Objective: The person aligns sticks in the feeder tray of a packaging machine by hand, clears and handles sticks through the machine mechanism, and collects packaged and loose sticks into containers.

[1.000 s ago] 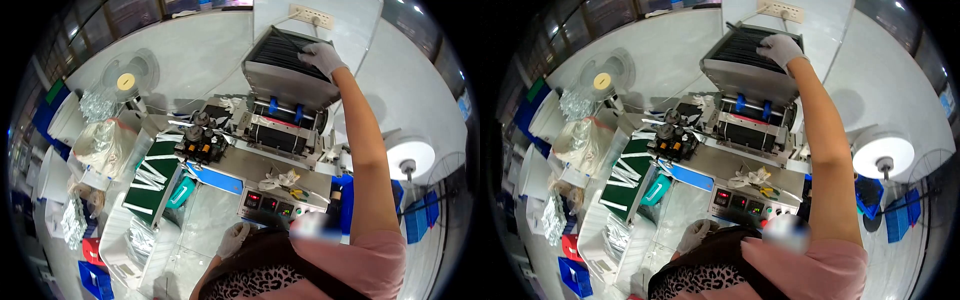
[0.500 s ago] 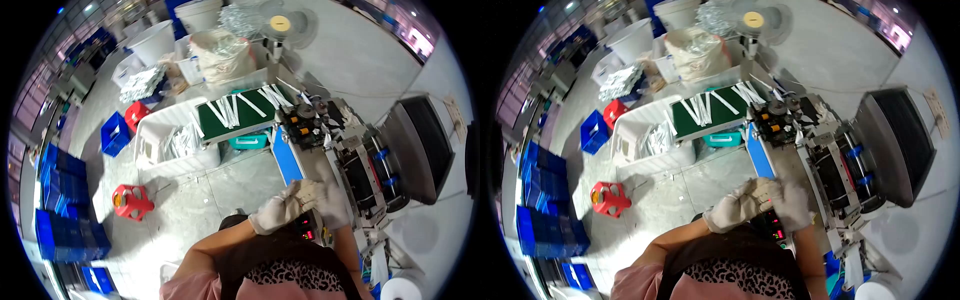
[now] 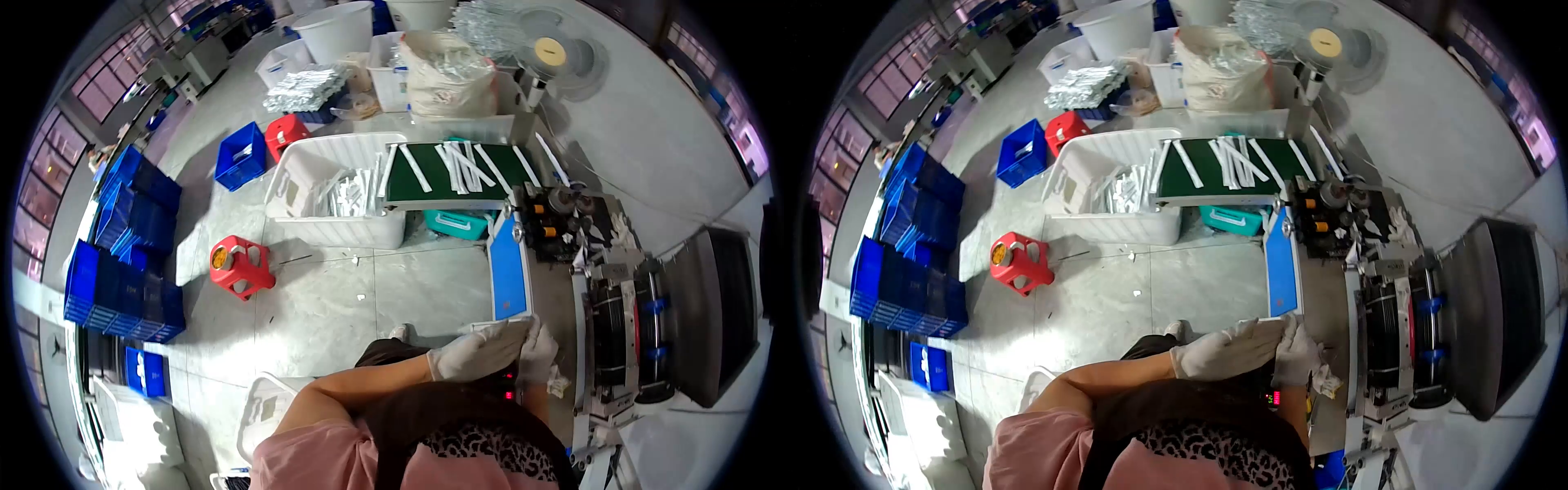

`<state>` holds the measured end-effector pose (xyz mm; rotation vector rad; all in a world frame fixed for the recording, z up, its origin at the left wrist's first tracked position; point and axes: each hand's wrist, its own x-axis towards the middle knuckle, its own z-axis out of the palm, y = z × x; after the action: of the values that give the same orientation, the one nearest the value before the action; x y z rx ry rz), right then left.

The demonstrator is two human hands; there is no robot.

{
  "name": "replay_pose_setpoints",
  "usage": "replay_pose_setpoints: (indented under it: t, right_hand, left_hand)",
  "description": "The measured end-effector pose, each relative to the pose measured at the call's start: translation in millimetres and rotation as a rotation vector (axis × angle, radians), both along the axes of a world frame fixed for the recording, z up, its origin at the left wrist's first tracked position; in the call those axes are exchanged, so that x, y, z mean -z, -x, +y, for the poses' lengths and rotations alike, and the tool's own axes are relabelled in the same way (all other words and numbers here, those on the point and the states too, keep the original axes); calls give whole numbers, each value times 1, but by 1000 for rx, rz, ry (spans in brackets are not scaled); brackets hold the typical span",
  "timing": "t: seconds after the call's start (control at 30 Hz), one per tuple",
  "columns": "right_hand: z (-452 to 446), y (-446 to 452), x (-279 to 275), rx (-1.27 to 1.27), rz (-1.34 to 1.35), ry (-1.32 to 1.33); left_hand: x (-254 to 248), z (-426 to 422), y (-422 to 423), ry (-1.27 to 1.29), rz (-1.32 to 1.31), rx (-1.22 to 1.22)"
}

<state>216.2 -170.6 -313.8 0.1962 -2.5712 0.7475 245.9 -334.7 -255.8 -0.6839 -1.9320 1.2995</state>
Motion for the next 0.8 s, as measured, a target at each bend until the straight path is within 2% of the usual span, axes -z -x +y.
replay_pose_setpoints:
  t: [0.03, 0.13, 0.2, 0.27, 0.33, 0.37, 0.4, 0.47, 0.53, 0.57, 0.6, 0.63, 0.67, 0.7, 0.73, 0.77, 0.8]
  right_hand:
    - [0, 1, 14, -54, 16, 147]
    - [-11, 8, 37, -178, 50, 390]
    - [-30, 14, 38, -123, -422, 1372]
    - [-40, 23, 35, -153, -475, 1335]
    - [-51, 29, 25, -371, -510, 1696]
    - [-63, 29, 7, -217, -546, 1473]
    - [-76, 31, -2, -237, -561, 1460]
    - [-108, 35, -10, -90, -598, 1456]
    - [-142, 46, -1, -112, -563, 1349]
    - [-153, 58, 8, -351, -669, 1564]
    - [-163, 65, 18, -589, -774, 1766]
    - [-196, 62, 9, -215, -712, 1449]
    - [-221, 64, 14, -247, -672, 1338]
    - [-238, 65, 17, -253, -617, 1221]
    - [-268, 62, 4, -82, -692, 1263]
    - [-296, 58, -5, 89, -757, 1320]
    - [-308, 56, 1, -235, -416, 834]
  left_hand:
    - [-8, -4, -1, -494, -398, 143]
    - [11, -19, -1, -396, -385, 183]
    - [23, -36, -3, -329, -377, 196]
    - [27, -52, -2, -316, -326, 208]
    - [23, -72, 3, -308, -242, 231]
    - [20, -82, 5, -299, -192, 239]
    - [17, -95, 7, -295, -148, 243]
    - [12, -126, 11, -290, -62, 221]
    - [12, -157, 15, -290, -2, 187]
    - [18, -171, 18, -395, -151, 194]
    - [27, -187, 17, -320, -133, 170]
    - [30, -206, 15, -244, -114, 149]
    - [25, -228, 15, -169, -96, 131]
    - [24, -256, 4, 96, -77, 104]
    - [13, -284, -3, 360, -36, 93]
    - [-4, -304, -6, 296, -76, 91]
    - [-15, -325, -10, 243, -122, 76]
